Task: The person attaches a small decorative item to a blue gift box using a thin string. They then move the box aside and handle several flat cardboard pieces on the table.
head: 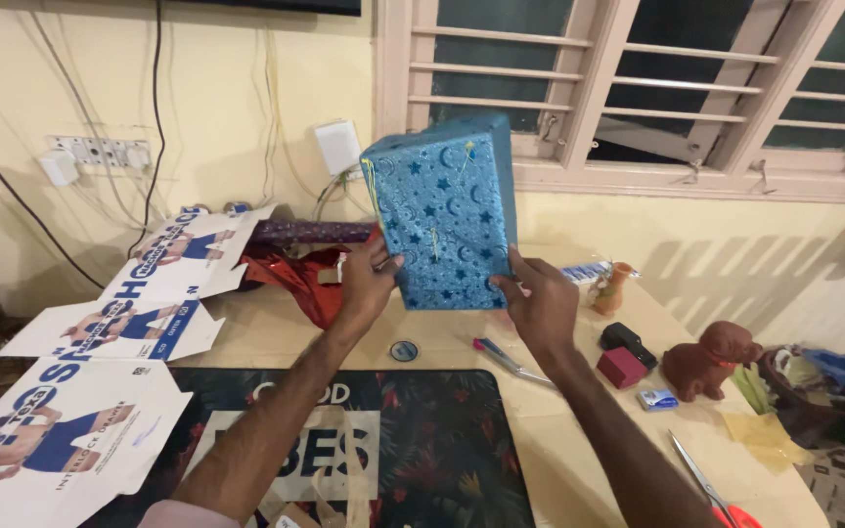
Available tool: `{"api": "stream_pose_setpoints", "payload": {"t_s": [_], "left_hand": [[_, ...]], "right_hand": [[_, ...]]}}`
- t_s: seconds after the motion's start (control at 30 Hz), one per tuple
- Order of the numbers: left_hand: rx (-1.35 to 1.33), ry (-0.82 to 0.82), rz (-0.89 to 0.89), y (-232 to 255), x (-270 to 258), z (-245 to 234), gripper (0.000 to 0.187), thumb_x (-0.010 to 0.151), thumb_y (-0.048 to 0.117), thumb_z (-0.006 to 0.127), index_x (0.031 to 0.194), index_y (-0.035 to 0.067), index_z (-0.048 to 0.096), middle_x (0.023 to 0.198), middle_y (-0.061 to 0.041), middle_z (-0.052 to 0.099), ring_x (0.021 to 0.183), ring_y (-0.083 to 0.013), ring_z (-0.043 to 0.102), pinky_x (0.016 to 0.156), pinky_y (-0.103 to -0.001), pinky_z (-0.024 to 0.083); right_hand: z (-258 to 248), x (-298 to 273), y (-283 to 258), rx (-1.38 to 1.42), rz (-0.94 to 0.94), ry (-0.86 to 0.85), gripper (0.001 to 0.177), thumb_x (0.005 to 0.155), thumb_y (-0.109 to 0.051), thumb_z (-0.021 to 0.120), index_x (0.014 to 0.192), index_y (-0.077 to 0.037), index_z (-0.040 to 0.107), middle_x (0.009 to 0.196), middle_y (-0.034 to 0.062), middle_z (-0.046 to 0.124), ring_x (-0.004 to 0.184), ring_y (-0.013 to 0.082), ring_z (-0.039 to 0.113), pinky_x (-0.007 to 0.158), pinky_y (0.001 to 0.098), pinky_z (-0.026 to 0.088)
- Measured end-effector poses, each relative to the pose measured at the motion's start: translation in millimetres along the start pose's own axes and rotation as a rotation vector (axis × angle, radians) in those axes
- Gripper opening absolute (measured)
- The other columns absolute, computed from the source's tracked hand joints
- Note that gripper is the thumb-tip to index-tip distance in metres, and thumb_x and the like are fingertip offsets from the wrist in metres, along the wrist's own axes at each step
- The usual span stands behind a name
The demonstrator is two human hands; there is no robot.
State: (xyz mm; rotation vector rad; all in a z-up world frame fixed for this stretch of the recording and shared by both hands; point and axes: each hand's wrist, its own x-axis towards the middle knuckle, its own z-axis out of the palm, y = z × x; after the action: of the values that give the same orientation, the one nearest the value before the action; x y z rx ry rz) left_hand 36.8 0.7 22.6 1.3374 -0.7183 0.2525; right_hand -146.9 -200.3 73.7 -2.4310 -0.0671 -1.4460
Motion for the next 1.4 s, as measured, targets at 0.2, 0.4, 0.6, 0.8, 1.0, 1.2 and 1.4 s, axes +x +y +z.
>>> {"api": "stream_pose_setpoints", "payload": {"t_s": [0.2, 0.4, 0.6, 0.8, 1.0, 1.2, 1.4], "left_hand": [[-0.245, -0.156, -0.093, -25.9, 12.1, 23.5, 0.047, 0.090, -0.012, 0.058, 0.137, -0.006, 0.058, 0.122, -0.012, 0.072, 0.110, -0.0149, 0.067, 0.093, -0.028, 0.052], [-0.303, -0.336, -0.145, -29.6, 28.2, 43.7, 0.067, 0.084, -0.015, 0.052, 0.150, -0.001, 0.046, 0.134, -0.009, 0.066, 0.119, -0.0154, 0.063, 0.100, -0.028, 0.050], [-0.274, -0.420, -0.186, -41.5, 57.4, 77.6, 0.099, 0.078, -0.019, 0.053, 0.163, 0.013, 0.014, 0.157, -0.006, 0.042, 0.139, -0.0170, 0.047, 0.110, -0.030, 0.041], [-0.165, -0.534, -0.139, -72.6, 83.6, 95.6, 0.099, 0.084, -0.013, 0.057, 0.167, 0.014, 0.010, 0.154, -0.010, 0.048, 0.137, -0.0191, 0.048, 0.111, -0.031, 0.039], [0.085, -0.489, -0.604, -92.7, 79.3, 103.6, 0.112, 0.086, -0.005, 0.061, 0.169, 0.027, -0.007, 0.131, -0.020, 0.065, 0.099, -0.0213, 0.057, 0.081, -0.035, 0.046], [-0.217, -0.517, -0.237, -94.9, 80.8, 103.4, 0.106, 0.087, 0.001, 0.066, 0.169, 0.017, 0.001, 0.142, -0.011, 0.064, 0.119, -0.0175, 0.065, 0.096, -0.030, 0.052], [0.394, -0.444, -0.187, -80.4, 98.5, 108.4, 0.107, 0.085, 0.015, 0.077, 0.166, 0.011, 0.008, 0.127, -0.018, 0.068, 0.099, -0.0239, 0.065, 0.091, -0.035, 0.054]], "right_hand": [[23.4, -10.1, 49.5, 0.198, 0.214, 0.121, 0.048, 0.080, -0.009, 0.084, 0.127, -0.005, 0.072, 0.091, 0.0159, 0.076, 0.077, 0.0196, 0.076, 0.070, 0.0329, 0.056], [35.8, 13.7, 98.0, 0.350, 0.346, 0.059, 0.049, 0.082, -0.007, 0.081, 0.129, -0.006, 0.068, 0.094, 0.0139, 0.080, 0.078, 0.0110, 0.075, 0.072, 0.0276, 0.059], [30.3, 47.7, 120.0, 0.164, 0.480, 0.060, 0.048, 0.081, -0.005, 0.081, 0.128, -0.008, 0.072, 0.089, 0.0168, 0.079, 0.073, 0.0130, 0.073, 0.069, 0.0287, 0.057], [32.4, 74.5, 144.8, 0.006, 0.507, -0.088, 0.045, 0.082, -0.005, 0.078, 0.127, -0.010, 0.073, 0.088, 0.0169, 0.077, 0.070, 0.0213, 0.074, 0.070, 0.0351, 0.058], [49.6, 67.7, 167.0, 0.030, 0.399, -0.101, 0.044, 0.084, 0.003, 0.064, 0.126, -0.007, 0.073, 0.089, 0.0127, 0.080, 0.075, 0.0206, 0.078, 0.075, 0.0339, 0.060], [57.7, 47.4, 176.7, 0.161, 0.427, 0.032, 0.042, 0.083, -0.001, 0.068, 0.125, -0.004, 0.071, 0.095, 0.0130, 0.078, 0.079, 0.0182, 0.077, 0.070, 0.0320, 0.060], [62.7, 55.9, 185.9, 0.031, 0.530, -0.049, 0.037, 0.085, -0.009, 0.077, 0.122, -0.010, 0.075, 0.091, 0.0161, 0.077, 0.075, 0.0200, 0.075, 0.068, 0.0350, 0.057]]}}
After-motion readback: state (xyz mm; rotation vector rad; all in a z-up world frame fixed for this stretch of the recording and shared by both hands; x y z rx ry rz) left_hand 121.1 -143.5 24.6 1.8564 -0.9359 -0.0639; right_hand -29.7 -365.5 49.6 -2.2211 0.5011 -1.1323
